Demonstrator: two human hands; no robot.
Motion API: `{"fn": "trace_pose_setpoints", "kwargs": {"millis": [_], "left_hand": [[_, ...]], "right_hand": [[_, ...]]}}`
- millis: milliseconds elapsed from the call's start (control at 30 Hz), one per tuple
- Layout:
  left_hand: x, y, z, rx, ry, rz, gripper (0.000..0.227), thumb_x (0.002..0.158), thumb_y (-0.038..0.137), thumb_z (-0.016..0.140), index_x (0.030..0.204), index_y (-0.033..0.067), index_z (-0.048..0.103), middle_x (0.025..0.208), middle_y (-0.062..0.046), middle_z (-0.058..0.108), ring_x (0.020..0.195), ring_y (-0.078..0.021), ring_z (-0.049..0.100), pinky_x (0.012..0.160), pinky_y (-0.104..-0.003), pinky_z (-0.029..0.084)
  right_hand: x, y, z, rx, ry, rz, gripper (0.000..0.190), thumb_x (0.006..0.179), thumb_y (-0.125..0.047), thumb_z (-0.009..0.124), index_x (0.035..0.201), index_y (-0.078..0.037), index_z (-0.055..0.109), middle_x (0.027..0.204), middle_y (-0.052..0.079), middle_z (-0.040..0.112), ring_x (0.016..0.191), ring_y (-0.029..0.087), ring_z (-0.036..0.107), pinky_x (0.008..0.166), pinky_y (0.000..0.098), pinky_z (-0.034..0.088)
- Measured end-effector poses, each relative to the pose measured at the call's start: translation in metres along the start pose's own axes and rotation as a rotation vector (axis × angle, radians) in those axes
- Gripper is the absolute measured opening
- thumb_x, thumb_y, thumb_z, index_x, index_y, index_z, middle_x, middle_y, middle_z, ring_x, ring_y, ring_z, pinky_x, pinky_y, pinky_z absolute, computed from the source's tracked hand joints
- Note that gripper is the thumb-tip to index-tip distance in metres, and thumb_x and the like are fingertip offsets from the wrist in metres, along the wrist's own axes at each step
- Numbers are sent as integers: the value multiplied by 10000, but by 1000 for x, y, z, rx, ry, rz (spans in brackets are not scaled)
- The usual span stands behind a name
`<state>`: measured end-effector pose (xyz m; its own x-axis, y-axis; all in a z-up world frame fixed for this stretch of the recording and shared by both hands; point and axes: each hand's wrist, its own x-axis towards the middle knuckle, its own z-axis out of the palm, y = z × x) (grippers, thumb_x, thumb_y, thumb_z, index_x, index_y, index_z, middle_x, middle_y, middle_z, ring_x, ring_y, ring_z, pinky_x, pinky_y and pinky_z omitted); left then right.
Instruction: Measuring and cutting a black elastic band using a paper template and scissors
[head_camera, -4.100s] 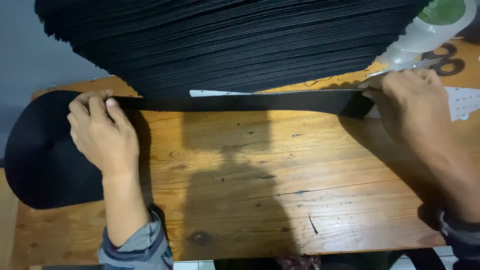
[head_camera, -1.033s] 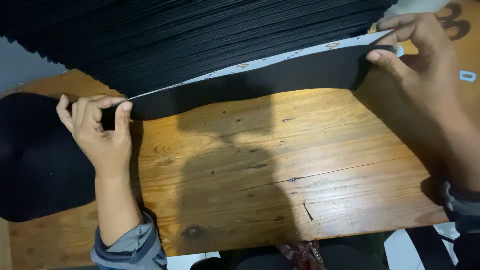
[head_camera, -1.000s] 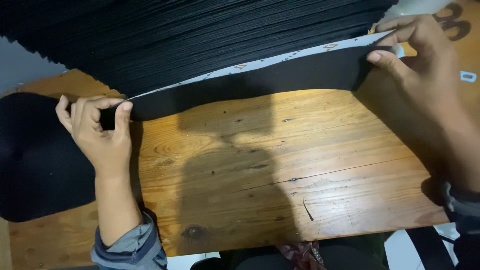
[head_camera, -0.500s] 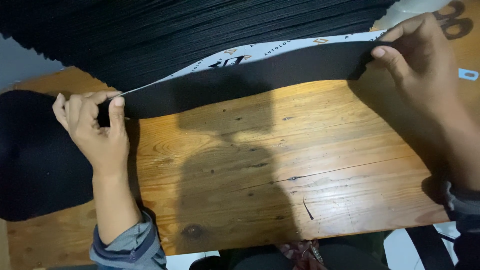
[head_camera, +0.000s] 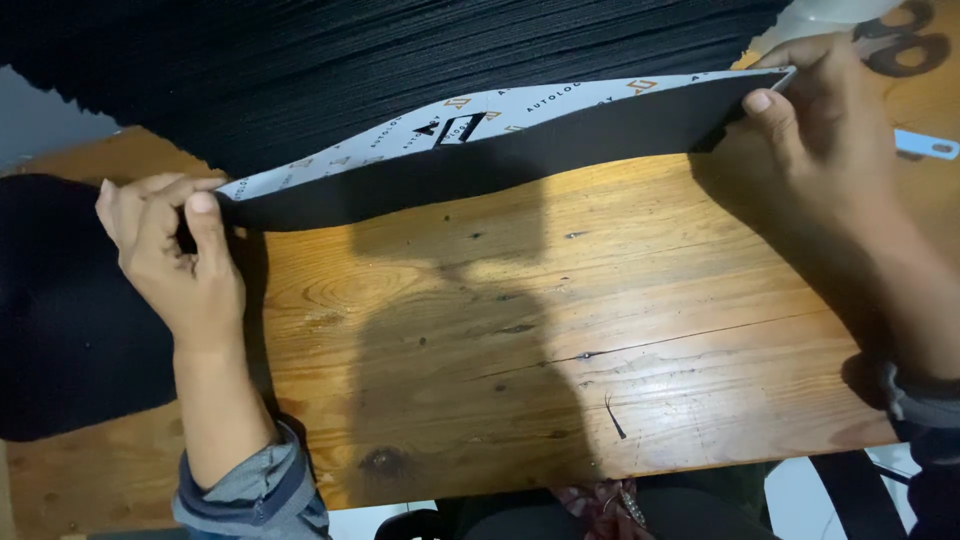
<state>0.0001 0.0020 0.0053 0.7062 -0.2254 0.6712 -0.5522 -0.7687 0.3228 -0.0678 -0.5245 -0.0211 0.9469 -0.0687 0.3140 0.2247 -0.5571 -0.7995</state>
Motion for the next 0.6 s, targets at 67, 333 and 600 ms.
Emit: {"fn": "trace_pose_setpoints", "kwargs": {"millis": [67,333,600], "left_hand": [[4,5,-2,-23,-3,15,444,1240,272,460,1121,-62,727,1117,-191,646,1121,-355,603,1243,-638,267],[12,14,-4,-33,44,52,488,1222,279,425,1260,-150,653,1285,-286,486,1253,-404,513,1084,-521,446],[2,5,-2,151,108,-72,483,1200,414,489,1280,-36,645,1324,-207,595,1322,-422,588,1191,-634,28]], "right_hand": [[0,-2,-2,-10,-11,-22,159,1198,17,490,1343,22,426,1179,156,497,1099,248,488,1005,362,369],[1,5,-11,77,-27,-18,216,1282,-148,499,1360,26,398,1100,183,515,963,229,526,903,329,399],[8,31,-32,-155,-49,-185,259,1386,-135,466,1414,118,418,1226,272,496,1015,356,579,931,424,453]]}}
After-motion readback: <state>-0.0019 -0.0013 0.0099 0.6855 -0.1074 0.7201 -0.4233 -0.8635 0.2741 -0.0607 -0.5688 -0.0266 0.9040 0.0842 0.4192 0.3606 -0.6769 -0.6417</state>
